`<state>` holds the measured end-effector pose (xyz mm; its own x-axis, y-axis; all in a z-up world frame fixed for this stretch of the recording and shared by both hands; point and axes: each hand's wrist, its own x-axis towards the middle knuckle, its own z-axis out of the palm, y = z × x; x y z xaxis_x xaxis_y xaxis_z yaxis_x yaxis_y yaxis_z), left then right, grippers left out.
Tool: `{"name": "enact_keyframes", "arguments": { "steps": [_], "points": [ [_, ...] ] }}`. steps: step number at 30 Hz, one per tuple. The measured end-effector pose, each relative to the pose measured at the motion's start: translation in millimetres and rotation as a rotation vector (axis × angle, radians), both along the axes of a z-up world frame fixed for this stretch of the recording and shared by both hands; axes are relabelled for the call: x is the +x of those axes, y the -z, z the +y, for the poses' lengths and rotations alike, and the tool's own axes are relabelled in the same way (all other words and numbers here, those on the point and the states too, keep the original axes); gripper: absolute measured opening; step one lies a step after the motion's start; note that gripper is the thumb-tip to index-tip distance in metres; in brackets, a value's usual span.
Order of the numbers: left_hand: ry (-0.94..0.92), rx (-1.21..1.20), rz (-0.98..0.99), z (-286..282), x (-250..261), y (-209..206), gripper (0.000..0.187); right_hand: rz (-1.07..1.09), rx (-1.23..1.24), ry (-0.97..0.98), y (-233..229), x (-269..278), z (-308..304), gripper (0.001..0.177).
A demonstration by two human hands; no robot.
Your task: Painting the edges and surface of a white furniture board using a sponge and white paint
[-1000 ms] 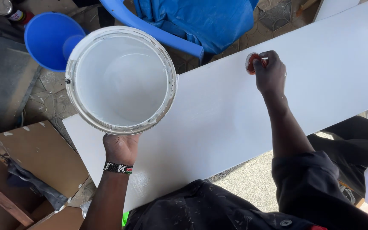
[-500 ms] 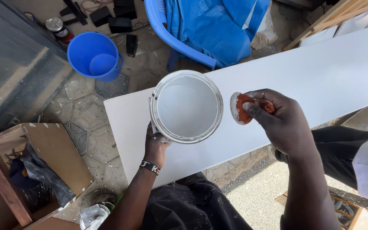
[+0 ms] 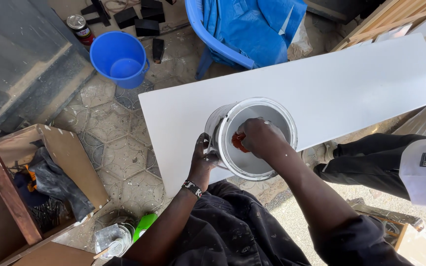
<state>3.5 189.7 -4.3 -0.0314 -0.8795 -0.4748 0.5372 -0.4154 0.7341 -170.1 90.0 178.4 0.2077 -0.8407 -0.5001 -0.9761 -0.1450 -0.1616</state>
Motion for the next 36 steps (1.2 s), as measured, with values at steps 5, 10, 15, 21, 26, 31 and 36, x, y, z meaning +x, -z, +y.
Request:
{"name": "enact_keyframes", "arguments": {
  "steps": [5, 10, 15, 21, 26, 31, 36],
  "points": [
    [0.051, -0.001, -0.026, 8, 7, -22, 0.112, 0.005, 0.005, 0.037, -2, -1, 10, 0.034],
    [0.041, 0.001, -0.051, 6, 10, -19, 0.113, -0.155, 0.094, 0.242, -18, -21, 16, 0.03],
    [0.039, 0.005, -0.053, 10, 5, -9, 0.105, -0.821, 0.388, 0.759, -71, -35, 35, 0.026],
    [0.034, 0.009, -0.074, 6, 9, -43, 0.107, -0.941, 0.52, 0.88, -67, -37, 46, 0.038],
    [0.068, 0.022, -0.19, 15, 0, -50, 0.102, -0.864, 0.619, 0.85, -42, -49, 40, 0.022],
    [0.061, 0.06, -0.13, 15, 1, -76, 0.098, -0.811, 0.692, 0.814, -43, -55, 36, 0.016],
    [0.116, 0.031, -0.215, 12, -5, -76, 0.106, -0.719, 0.601, 0.794, -64, -51, 30, 0.02]
  ]
}}
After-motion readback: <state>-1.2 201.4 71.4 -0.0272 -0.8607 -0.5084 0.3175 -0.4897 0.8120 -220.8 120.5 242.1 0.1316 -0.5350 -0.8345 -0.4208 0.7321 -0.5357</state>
